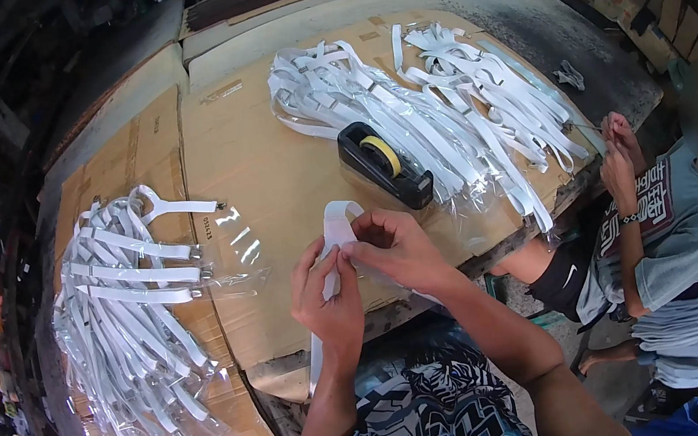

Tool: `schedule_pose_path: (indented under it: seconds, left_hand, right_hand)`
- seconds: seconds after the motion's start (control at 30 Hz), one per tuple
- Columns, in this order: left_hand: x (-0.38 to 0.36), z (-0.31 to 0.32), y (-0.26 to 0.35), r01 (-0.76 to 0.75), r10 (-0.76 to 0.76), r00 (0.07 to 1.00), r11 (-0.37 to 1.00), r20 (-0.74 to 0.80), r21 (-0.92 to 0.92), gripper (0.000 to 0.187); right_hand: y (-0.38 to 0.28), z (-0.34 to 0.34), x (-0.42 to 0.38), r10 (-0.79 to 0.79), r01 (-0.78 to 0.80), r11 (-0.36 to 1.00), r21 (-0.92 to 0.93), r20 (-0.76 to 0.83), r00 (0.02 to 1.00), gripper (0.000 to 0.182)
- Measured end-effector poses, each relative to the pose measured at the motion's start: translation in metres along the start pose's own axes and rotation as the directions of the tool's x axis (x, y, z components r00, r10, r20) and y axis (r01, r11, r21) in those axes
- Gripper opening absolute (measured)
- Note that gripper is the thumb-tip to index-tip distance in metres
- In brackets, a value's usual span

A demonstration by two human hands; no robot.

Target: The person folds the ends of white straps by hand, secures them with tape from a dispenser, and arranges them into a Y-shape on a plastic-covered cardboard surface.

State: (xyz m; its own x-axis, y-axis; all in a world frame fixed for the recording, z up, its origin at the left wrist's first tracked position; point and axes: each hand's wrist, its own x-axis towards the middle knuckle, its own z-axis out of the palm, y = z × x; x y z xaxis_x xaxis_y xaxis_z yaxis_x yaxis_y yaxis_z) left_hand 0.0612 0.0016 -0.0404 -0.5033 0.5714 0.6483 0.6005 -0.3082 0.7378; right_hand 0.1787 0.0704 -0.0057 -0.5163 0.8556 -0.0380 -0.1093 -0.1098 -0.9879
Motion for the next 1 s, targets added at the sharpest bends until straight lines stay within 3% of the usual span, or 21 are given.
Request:
schedule_pose_path:
  seconds: [0.57,0.77,1.0]
  left_hand:
    - [-0.018,0.017,-0.009,0.066,-0.066,0.995,0.998,-0.075,0.005,0.016]
    - [-0.023,0.022,-0.012,0.097,-0.093,0.995,0.99,-0.044,0.105,0.014]
    - [-0.024,0.025,-0.011,0.166,-0.167,0.986,0.983,0.01,0.074,0.015]
  right_hand:
    - [0.029,0.005,0.003,-0.035,0.035,0.999,0.001,-0.119,0.992,0.013]
    - [0.024,0.014,0.003,-0.048,0.046,0.999,-0.013,-0.145,0.988,0.019]
    - [0.031,0.009,0.006,-0.023,0.014,0.998,-0.057,-0.175,0.984,0.018]
